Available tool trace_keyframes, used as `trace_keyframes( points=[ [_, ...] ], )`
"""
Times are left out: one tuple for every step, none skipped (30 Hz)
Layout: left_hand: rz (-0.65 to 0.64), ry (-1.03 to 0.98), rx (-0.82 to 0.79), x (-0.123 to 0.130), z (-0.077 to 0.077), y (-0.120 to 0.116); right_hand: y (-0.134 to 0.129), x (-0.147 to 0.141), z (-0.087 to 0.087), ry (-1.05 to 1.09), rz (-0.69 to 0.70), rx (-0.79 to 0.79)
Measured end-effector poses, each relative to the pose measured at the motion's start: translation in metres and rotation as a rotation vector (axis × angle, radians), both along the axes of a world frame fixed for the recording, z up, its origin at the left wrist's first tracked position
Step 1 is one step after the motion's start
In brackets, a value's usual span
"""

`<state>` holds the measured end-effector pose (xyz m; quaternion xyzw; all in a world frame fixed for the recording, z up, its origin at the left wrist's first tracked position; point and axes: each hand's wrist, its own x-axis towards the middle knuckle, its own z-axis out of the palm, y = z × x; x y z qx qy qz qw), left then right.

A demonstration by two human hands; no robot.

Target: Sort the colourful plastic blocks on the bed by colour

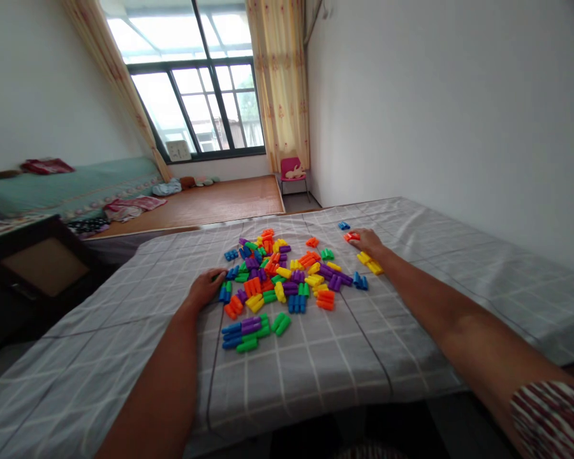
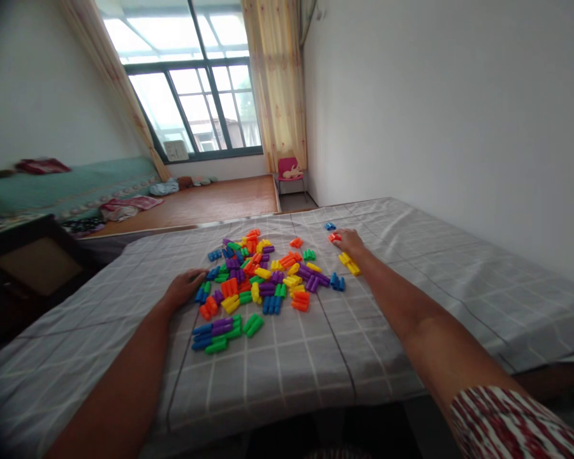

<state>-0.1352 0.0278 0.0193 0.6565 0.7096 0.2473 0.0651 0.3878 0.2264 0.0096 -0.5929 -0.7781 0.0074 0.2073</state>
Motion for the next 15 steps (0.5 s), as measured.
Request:
trace_keyframes(
  points=[
    [-0.004,0.004,0.002,0.000,0.000,0.000,0.001,0.000,0.000,0.007,0.009,0.002],
    [-0.009,0.007,0.005,-0.001,0.000,0.000,0.001,0.000,0.001,0.014,0.017,0.002],
    [-0.011,0.010,0.008,-0.001,0.000,0.000,0.001,0.000,0.001,0.024,0.025,-0.001],
    [-0.013,0.013,0.011,-0.001,-0.001,0.001,0.001,0.002,0.001,0.038,0.031,-0.006],
    [-0.014,0.014,0.014,-0.001,-0.001,0.001,0.001,0.003,0.002,0.054,0.037,-0.013],
    [-0.016,0.016,0.014,-0.001,-0.001,0.001,0.002,0.006,0.002,0.071,0.041,-0.021],
    [-0.015,0.019,0.015,-0.002,-0.001,0.001,0.002,0.009,0.003,0.088,0.044,-0.030],
    [-0.016,0.023,0.014,-0.002,-0.001,0.001,0.002,0.012,0.003,0.106,0.040,-0.040],
    [-0.016,0.027,0.012,-0.002,-0.001,0.002,0.002,0.016,0.003,0.126,0.026,-0.048],
    [-0.015,0.030,0.012,-0.003,-0.001,0.002,0.003,0.020,0.002,0.146,0.003,-0.055],
    [-0.014,0.032,0.012,-0.003,-0.001,0.003,0.003,0.024,0.001,0.168,-0.025,-0.064],
    [-0.012,0.032,0.012,-0.004,-0.001,0.004,0.003,0.028,-0.001,0.189,-0.054,-0.072],
    [-0.011,0.032,0.012,-0.004,-0.001,0.005,0.003,0.031,-0.003,0.208,-0.081,-0.076],
    [-0.010,0.031,0.012,-0.005,-0.001,0.006,0.003,0.033,-0.005,0.223,-0.102,-0.079],
    [-0.009,0.031,0.012,-0.006,-0.002,0.007,0.003,0.035,-0.007,0.236,-0.116,-0.081]
  ],
)
